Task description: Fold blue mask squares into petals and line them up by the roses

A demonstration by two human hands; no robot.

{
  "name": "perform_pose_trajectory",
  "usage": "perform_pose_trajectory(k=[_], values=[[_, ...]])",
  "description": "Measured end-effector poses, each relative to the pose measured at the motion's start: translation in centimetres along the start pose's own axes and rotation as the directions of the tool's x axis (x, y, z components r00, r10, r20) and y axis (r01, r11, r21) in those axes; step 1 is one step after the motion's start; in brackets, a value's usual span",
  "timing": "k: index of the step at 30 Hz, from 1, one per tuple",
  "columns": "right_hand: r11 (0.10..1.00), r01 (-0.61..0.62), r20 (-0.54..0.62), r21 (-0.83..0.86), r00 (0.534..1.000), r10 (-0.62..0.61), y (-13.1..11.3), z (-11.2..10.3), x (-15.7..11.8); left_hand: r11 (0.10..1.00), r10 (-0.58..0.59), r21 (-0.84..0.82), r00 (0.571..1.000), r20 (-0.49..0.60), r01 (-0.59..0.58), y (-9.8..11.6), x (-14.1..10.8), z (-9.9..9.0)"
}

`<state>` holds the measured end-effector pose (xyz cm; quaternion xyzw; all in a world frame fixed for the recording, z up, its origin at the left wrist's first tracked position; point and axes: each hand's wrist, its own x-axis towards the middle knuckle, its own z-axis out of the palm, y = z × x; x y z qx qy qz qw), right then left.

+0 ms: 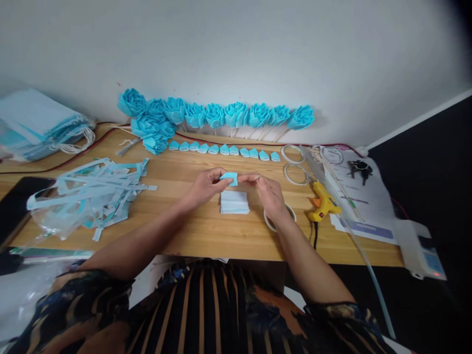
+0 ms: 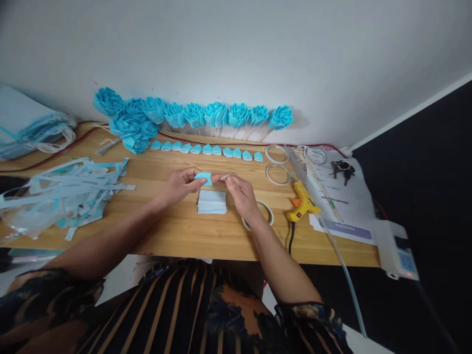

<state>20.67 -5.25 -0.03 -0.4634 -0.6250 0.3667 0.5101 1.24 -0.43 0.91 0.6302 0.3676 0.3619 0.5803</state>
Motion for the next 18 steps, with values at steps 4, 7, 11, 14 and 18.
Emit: perform_pose_trajectory(k=[4, 7, 11, 14, 18], values=[[1.000, 0.013, 0.039, -0.022, 0.999, -0.012, -0.1, -0.1, 0.0, 1.000, 0.008, 0.002, 1.000, -0.014, -0.008, -0.1, 0.0, 0.2], [0.998, 0.049, 0.066, -0.039, 0.997, -0.047, 0.0, -0.2, 0.1, 1.000, 0.019, 0.013, 1.000, -0.009, -0.019, -0.2, 0.0, 0.2], [0.993, 0.082, 0.081, -0.083, 0.994, -0.076, -0.1, -0.2, 0.2, 0.999, 0.022, 0.032, 1.000, -0.001, -0.022, -0.5, 0.0, 0.2], [0.991, 0.103, 0.081, -0.081, 0.992, -0.096, -0.3, -0.3, 0.2, 0.999, 0.013, 0.030, 1.000, -0.007, -0.013, -0.8, 0.0, 0.2], [0.988, 0.140, 0.084, -0.070, 0.987, -0.134, -0.6, -0.4, 0.2, 0.999, 0.024, 0.033, 1.000, 0.006, -0.024, -1.0, 0.1, 0.2]])
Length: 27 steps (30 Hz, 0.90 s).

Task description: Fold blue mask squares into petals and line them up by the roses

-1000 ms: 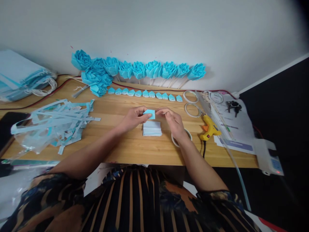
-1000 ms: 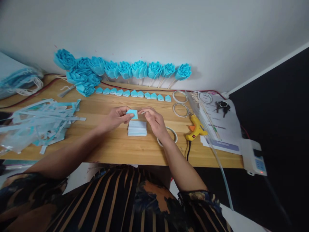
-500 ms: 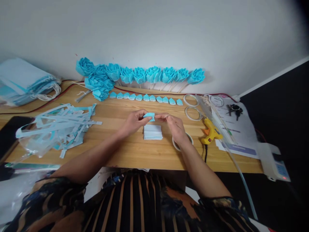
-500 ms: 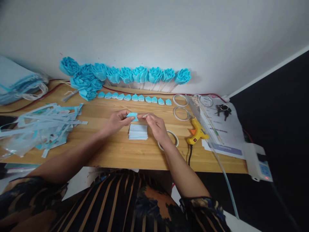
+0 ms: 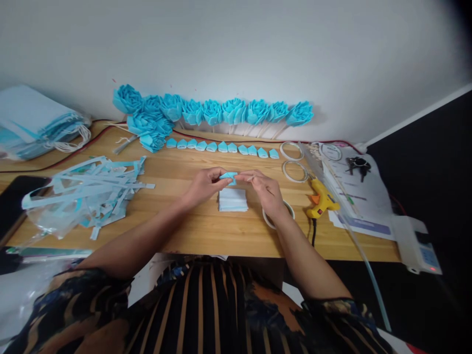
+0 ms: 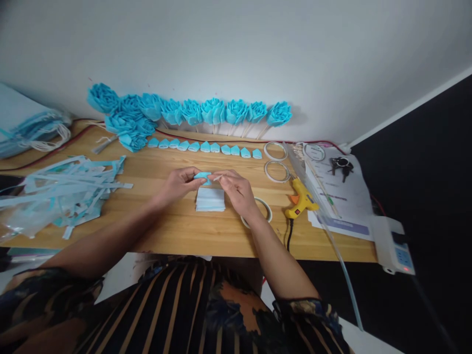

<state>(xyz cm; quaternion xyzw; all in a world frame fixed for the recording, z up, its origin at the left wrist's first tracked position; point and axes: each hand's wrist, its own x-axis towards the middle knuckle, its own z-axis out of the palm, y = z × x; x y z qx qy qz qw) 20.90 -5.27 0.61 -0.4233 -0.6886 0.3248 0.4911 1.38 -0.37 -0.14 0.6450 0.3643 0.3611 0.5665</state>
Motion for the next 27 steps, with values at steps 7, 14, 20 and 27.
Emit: perform_pose_trajectory(k=[7, 14, 20, 27], values=[[1.000, 0.007, -0.015, -0.024, 1.000, -0.008, 0.2, 0.0, 0.0, 1.000, -0.019, -0.008, 1.000, 0.010, 0.019, 0.2, 0.0, 0.0], [1.000, 0.001, 0.015, -0.025, 1.000, -0.001, 0.0, 0.1, 0.1, 1.000, 0.026, -0.019, 1.000, 0.014, -0.025, 0.1, 0.0, 0.1], [0.980, -0.105, -0.014, 0.169, 0.994, 0.109, 0.4, 0.3, 0.1, 0.999, 0.001, -0.052, 1.000, -0.002, -0.001, 0.6, 0.0, -0.1], [0.877, -0.263, 0.080, 0.402, 0.964, 0.252, 1.1, 0.6, 0.0, 0.992, 0.002, -0.125, 1.000, -0.029, -0.006, 0.5, 0.1, -0.2]])
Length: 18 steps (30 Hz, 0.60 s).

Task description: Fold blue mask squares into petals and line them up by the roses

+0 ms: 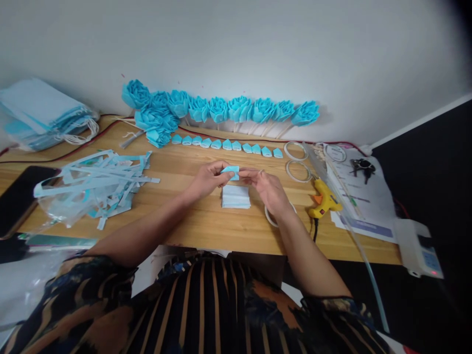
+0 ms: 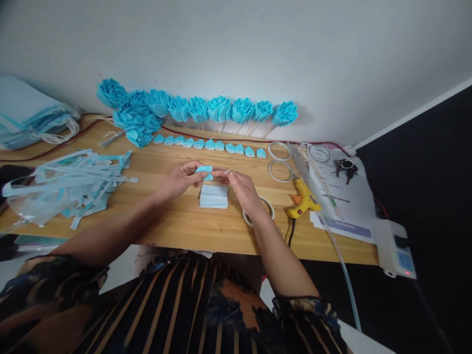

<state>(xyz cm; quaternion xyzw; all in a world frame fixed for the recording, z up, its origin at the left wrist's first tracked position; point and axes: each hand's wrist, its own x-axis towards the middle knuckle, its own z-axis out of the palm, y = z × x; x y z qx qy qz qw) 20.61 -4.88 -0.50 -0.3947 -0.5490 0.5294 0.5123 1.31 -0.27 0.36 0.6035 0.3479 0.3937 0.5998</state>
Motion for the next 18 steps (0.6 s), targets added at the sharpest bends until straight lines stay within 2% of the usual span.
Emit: perform_pose_trajectory(k=[6, 12, 18], values=[[0.999, -0.014, -0.002, 0.042, 1.000, 0.014, 0.11, 0.16, -0.05, 1.000, -0.006, -0.008, 1.000, 0.008, 0.006, 0.34, -0.17, 0.18], [0.998, -0.001, -0.001, 0.066, 1.000, 0.001, 0.30, 0.19, -0.05, 0.998, -0.069, -0.001, 0.998, 0.015, 0.069, 0.32, -0.13, 0.12], [0.999, 0.014, -0.003, 0.041, 1.000, -0.014, 0.17, 0.20, -0.09, 0.996, -0.076, 0.037, 0.997, 0.012, 0.075, 0.62, -0.27, 0.09]])
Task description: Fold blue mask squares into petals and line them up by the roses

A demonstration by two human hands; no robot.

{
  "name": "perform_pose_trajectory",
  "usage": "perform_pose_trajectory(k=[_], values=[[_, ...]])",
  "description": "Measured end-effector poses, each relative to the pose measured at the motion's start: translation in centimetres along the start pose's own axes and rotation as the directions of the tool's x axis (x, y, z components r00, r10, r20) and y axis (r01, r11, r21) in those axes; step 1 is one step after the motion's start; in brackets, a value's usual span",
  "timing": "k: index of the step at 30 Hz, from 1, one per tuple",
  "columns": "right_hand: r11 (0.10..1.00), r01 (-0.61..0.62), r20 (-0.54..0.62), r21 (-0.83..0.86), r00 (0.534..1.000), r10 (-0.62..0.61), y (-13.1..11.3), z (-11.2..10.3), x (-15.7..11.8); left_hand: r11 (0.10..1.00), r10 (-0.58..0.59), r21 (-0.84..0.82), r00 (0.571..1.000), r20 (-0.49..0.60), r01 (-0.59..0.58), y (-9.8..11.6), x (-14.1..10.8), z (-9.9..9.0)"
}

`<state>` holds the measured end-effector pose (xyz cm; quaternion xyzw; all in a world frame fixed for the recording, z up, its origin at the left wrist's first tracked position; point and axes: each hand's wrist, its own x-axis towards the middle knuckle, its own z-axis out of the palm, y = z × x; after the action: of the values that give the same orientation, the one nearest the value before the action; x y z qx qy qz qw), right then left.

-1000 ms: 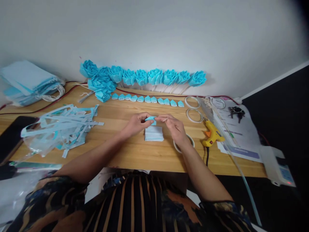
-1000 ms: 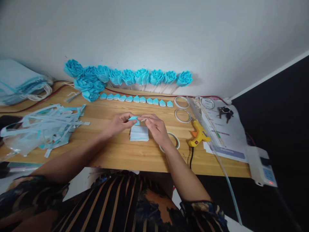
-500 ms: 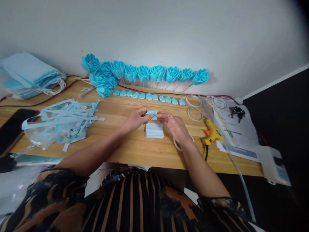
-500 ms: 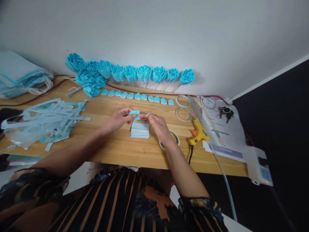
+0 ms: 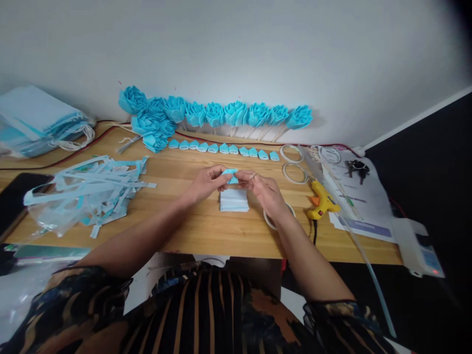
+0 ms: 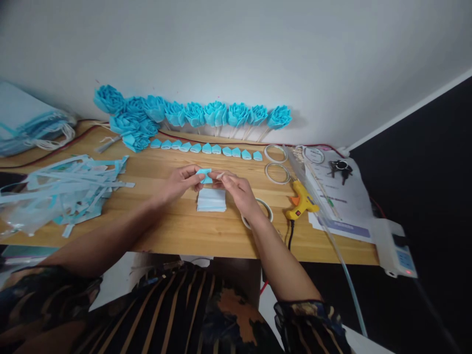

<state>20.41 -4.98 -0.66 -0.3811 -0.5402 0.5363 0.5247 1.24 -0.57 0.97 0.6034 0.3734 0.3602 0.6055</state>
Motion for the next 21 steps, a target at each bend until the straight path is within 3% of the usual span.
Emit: perform_pose_trajectory(k=[9, 16, 21], values=[[0.997, 0.013, 0.008, -0.081, 1.000, -0.013, -0.2, 0.3, 0.1, 1.000, 0.012, -0.005, 1.000, -0.029, -0.012, -1.1, 0.6, -0.2], [0.995, 0.017, -0.006, -0.096, 1.000, -0.018, 0.1, 0.2, 0.2, 0.995, 0.064, 0.079, 0.998, -0.020, -0.062, -0.6, 0.3, 0.0], [0.994, 0.023, 0.003, -0.106, 1.000, -0.023, 0.2, 0.1, 0.1, 0.999, 0.032, 0.030, 0.999, -0.029, -0.031, -0.7, 0.4, 0.1]])
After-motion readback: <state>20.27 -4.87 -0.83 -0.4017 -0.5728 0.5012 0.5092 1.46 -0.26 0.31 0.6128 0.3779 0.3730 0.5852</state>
